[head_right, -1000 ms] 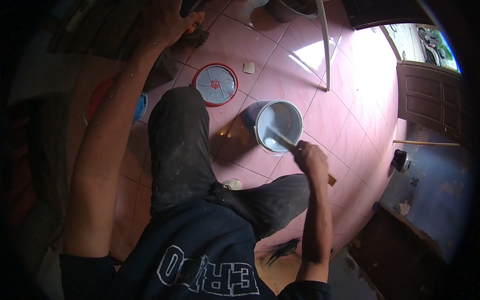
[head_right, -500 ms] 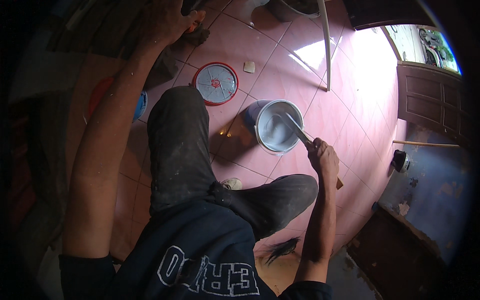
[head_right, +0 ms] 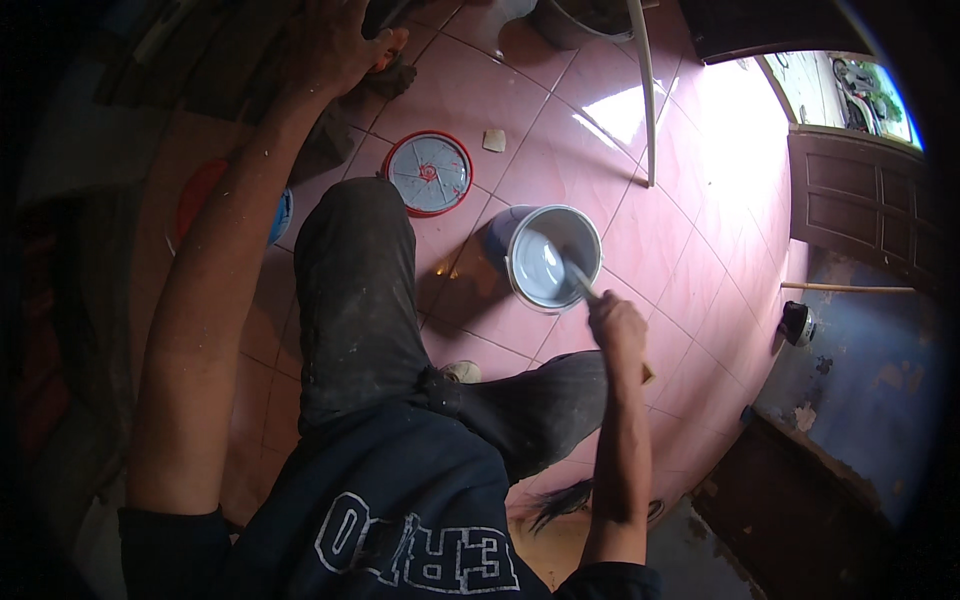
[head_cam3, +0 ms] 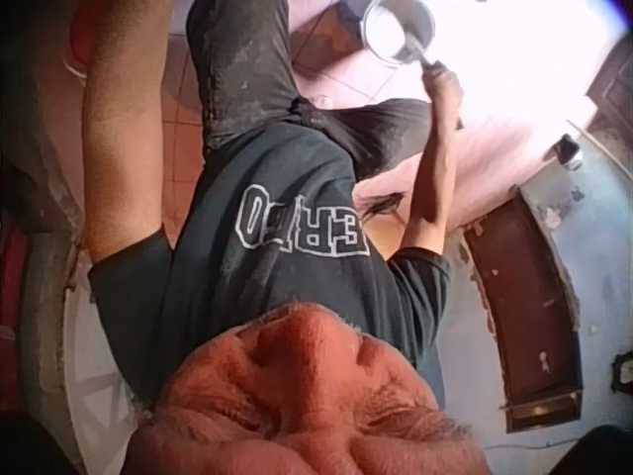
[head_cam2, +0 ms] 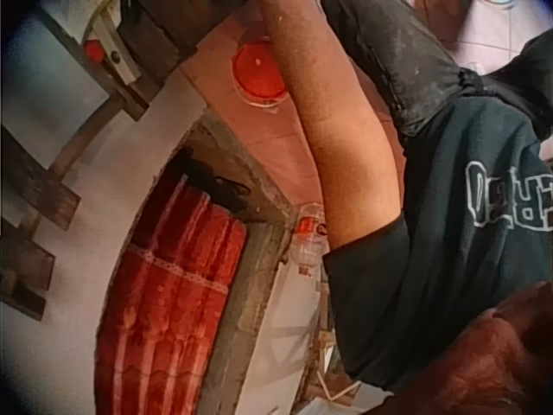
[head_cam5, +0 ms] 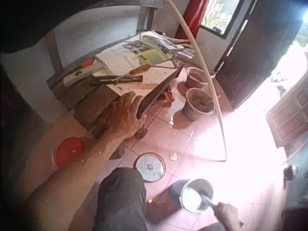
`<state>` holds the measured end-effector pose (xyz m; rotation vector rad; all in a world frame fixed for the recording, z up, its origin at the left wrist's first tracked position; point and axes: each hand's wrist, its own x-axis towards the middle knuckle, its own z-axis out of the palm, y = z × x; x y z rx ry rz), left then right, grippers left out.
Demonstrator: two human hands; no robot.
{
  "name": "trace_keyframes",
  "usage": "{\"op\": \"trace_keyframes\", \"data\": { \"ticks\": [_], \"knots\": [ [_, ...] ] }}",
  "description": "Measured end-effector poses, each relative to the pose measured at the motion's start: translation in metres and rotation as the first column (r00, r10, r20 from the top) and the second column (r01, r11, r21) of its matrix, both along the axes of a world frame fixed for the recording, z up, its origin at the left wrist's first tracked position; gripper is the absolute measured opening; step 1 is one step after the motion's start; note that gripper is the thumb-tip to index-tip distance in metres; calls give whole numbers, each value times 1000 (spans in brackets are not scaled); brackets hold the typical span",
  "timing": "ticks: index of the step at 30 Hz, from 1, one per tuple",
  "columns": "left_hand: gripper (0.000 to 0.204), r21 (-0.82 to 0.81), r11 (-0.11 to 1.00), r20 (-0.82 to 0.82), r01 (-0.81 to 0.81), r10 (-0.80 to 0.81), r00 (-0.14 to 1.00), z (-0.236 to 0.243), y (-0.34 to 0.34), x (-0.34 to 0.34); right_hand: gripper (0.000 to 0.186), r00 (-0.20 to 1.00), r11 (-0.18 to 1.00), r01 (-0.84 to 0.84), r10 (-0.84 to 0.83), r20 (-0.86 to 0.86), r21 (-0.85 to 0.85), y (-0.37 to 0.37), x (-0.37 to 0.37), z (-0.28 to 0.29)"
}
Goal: Stirring a bucket of white paint or adhesive with a wooden stick.
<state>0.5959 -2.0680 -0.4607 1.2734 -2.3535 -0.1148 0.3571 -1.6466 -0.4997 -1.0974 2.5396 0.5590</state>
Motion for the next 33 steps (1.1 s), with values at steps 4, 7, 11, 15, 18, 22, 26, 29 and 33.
{"op": "trace_keyframes", "data": {
  "ticks": [4,7,11,15,18,22,26,29,33],
  "knots": [
    [65,16,1000,40,-21,21,999,0,-4,9,32,966,979,-163,183,184,-118,-15,10,14],
    [65,30,999,47,-14,13,999,2,-5,12,35,975,996,94,-91,203,-4,-37,-5,40],
    [66,12,1000,32,-12,12,999,-4,-5,4,37,998,999,16,-18,60,30,-12,-2,7],
    [67,18,1000,42,-23,22,999,-3,-5,10,37,979,991,-130,135,153,-40,-13,9,3],
    [67,2,1000,23,-5,5,1000,-3,-7,15,39,962,996,84,-81,259,1,-38,-9,32],
    [67,-6,1000,10,2,-2,1000,-4,-6,1,37,991,990,130,-132,28,58,-9,-12,3],
    [66,-25,999,54,-26,27,998,-8,-9,9,34,977,994,-84,67,201,76,-32,30,21],
    [66,-16,999,56,-29,30,998,-3,-8,10,38,960,998,67,-60,272,-17,-31,-4,42],
    [66,-4,1000,33,-8,9,999,1,-5,6,39,998,998,56,-55,43,-13,-6,-15,16]
  ]
}}
